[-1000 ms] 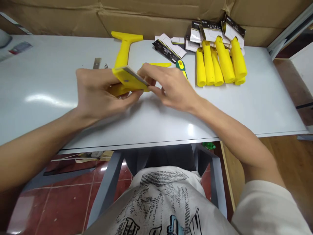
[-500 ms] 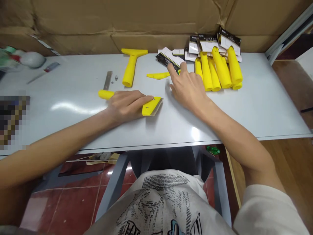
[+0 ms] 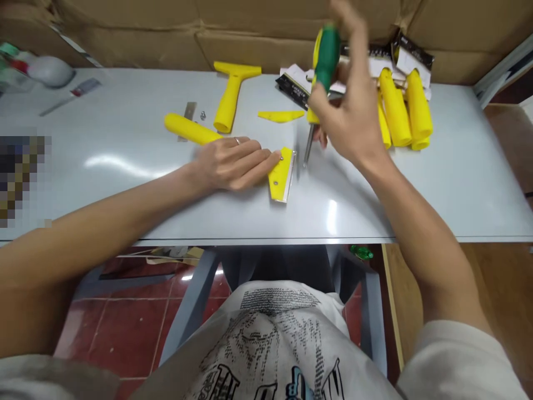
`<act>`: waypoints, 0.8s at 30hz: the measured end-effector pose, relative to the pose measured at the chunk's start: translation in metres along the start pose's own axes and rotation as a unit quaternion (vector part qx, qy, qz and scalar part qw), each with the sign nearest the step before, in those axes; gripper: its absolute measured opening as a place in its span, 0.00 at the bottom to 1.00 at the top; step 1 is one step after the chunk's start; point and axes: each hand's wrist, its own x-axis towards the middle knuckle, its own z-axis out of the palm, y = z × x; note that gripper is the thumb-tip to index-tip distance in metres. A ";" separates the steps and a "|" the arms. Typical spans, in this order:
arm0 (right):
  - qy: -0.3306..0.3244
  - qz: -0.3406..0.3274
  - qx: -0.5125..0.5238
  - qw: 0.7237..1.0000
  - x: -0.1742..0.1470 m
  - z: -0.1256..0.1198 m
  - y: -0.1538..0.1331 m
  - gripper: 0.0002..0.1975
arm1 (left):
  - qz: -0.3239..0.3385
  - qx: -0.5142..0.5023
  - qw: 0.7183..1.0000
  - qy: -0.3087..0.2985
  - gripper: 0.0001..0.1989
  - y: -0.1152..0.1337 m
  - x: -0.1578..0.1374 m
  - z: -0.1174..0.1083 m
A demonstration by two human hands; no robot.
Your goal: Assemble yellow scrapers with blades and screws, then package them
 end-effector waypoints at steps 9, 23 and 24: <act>0.040 0.020 0.128 0.991 -0.008 0.031 0.009 0.60 | -0.014 -0.049 0.998 0.022 0.18 -0.010 -0.001 -0.008; -0.044 -0.008 0.205 0.978 0.009 0.051 0.023 0.64 | -0.075 -0.086 0.993 -0.034 0.26 0.000 0.011 -0.014; -0.011 -0.015 0.220 0.975 0.012 0.054 0.029 0.65 | -0.060 -0.068 0.995 -0.047 0.26 -0.001 0.013 -0.017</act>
